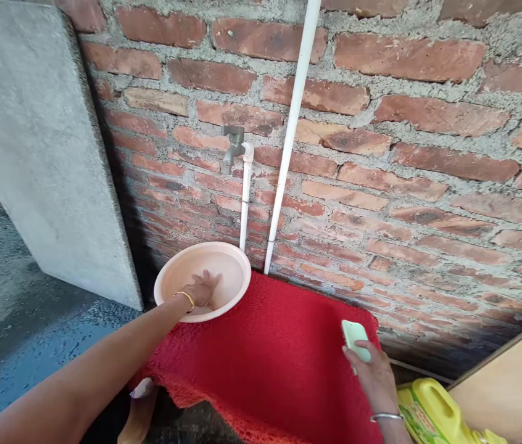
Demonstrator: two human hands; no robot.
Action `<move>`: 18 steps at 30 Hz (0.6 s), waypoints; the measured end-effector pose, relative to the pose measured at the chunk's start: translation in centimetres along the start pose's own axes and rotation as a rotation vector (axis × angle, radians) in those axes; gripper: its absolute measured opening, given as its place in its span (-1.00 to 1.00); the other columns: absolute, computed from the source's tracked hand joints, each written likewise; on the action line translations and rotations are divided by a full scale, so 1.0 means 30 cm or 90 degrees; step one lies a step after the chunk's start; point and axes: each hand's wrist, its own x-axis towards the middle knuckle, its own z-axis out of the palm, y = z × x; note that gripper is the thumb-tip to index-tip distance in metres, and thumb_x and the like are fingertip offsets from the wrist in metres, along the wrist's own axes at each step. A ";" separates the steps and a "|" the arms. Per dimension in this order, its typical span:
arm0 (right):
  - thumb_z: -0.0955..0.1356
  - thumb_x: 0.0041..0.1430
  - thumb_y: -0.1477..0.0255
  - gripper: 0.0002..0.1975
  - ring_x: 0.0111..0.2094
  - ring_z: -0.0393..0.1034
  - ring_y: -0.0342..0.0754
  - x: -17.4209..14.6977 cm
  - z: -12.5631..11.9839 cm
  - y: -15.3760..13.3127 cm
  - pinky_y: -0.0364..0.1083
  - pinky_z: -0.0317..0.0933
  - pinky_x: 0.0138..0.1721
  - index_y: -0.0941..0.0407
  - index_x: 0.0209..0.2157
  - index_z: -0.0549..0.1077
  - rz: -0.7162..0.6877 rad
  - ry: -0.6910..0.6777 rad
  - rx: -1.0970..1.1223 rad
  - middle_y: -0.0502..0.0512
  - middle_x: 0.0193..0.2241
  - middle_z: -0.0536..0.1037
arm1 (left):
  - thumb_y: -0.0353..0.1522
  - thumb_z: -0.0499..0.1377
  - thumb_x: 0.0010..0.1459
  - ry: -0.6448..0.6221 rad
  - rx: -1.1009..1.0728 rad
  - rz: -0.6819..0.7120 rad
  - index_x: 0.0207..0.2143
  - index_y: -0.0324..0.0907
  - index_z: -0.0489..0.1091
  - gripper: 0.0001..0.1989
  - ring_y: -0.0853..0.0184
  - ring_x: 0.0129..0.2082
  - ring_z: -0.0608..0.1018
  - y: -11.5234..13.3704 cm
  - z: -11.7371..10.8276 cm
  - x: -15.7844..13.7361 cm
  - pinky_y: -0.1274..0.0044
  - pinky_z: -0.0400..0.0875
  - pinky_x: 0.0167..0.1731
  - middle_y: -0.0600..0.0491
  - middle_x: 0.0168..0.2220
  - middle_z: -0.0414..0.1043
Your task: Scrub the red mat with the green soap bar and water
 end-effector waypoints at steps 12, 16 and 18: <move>0.36 -0.08 0.10 -0.69 -0.25 0.49 0.03 -0.283 0.190 -0.165 -0.03 0.36 -0.14 -0.07 -0.30 0.55 -0.197 -0.221 0.025 0.03 -0.23 0.54 | -0.29 0.05 0.31 0.188 -0.011 0.225 0.20 -0.11 0.34 -0.57 0.00 0.17 0.41 -0.072 -0.005 -0.224 0.13 0.31 0.14 -0.23 0.19 0.34; 0.37 -0.08 0.13 -0.71 -0.24 0.50 0.02 -0.280 0.204 -0.158 -0.06 0.35 -0.16 -0.08 -0.30 0.54 -0.177 -0.199 0.017 0.01 -0.23 0.54 | -0.27 0.00 0.37 0.338 -0.126 0.459 0.10 -0.05 0.41 -0.67 0.17 0.07 0.49 -0.075 0.077 -0.473 0.29 0.37 0.12 -0.09 0.03 0.47; 0.38 -0.06 0.16 -0.74 -0.24 0.49 0.01 -0.274 0.219 -0.195 -0.07 0.34 -0.16 -0.08 -0.30 0.54 -0.176 -0.192 0.006 0.01 -0.23 0.53 | -0.16 0.04 0.36 0.353 -0.227 0.566 0.15 0.09 0.38 -0.64 0.23 0.07 0.49 -0.076 0.144 -0.611 0.39 0.42 0.09 0.01 0.03 0.48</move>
